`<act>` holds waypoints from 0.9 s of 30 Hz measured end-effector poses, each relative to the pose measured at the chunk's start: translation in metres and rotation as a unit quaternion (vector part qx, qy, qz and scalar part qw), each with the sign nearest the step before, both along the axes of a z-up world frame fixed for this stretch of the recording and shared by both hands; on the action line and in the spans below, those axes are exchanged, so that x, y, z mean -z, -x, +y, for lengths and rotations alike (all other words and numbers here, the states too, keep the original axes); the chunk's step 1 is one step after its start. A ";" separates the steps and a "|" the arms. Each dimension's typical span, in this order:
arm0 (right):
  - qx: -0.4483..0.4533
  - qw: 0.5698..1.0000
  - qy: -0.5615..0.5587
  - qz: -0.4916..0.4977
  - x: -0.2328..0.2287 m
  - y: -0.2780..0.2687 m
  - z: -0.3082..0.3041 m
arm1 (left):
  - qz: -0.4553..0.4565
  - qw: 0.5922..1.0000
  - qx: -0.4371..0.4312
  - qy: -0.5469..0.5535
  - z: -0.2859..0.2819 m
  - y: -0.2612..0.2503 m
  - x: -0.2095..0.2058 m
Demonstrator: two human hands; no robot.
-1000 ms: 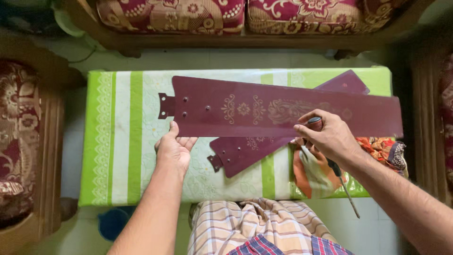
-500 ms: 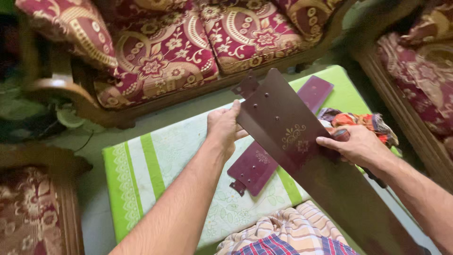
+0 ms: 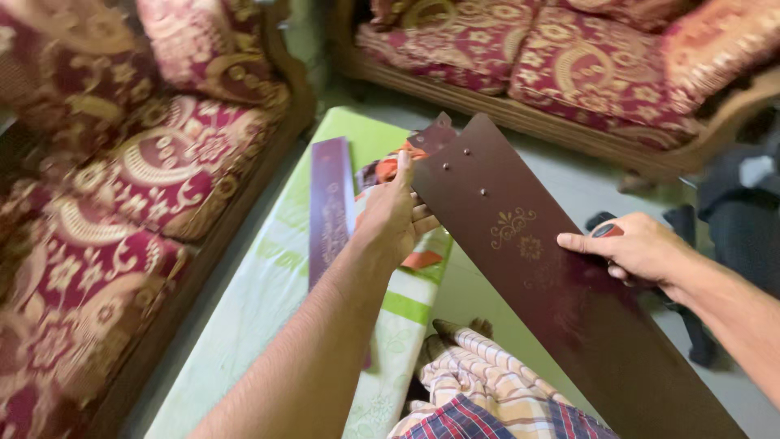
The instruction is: The person uses a screwdriver to attach a decorative fan blade to the base of a red table fan. They align the blade, insert screws, and tighten them to secure the blade in place.
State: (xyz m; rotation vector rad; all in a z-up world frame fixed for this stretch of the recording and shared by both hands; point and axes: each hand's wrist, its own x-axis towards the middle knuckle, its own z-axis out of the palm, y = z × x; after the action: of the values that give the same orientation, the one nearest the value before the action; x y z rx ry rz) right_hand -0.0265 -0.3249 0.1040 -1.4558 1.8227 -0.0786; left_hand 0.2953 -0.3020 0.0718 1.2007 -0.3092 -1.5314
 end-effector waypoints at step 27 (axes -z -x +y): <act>0.444 0.881 -0.094 -0.131 -0.003 0.366 0.218 | -0.106 0.800 0.591 -0.023 -0.003 0.494 -0.015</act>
State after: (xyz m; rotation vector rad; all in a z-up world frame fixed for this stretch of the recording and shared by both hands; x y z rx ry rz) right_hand -0.3923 -0.1073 0.1072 -0.3556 2.0473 -0.5101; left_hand -0.1982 -0.3046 0.0868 1.2607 -1.3794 -2.4405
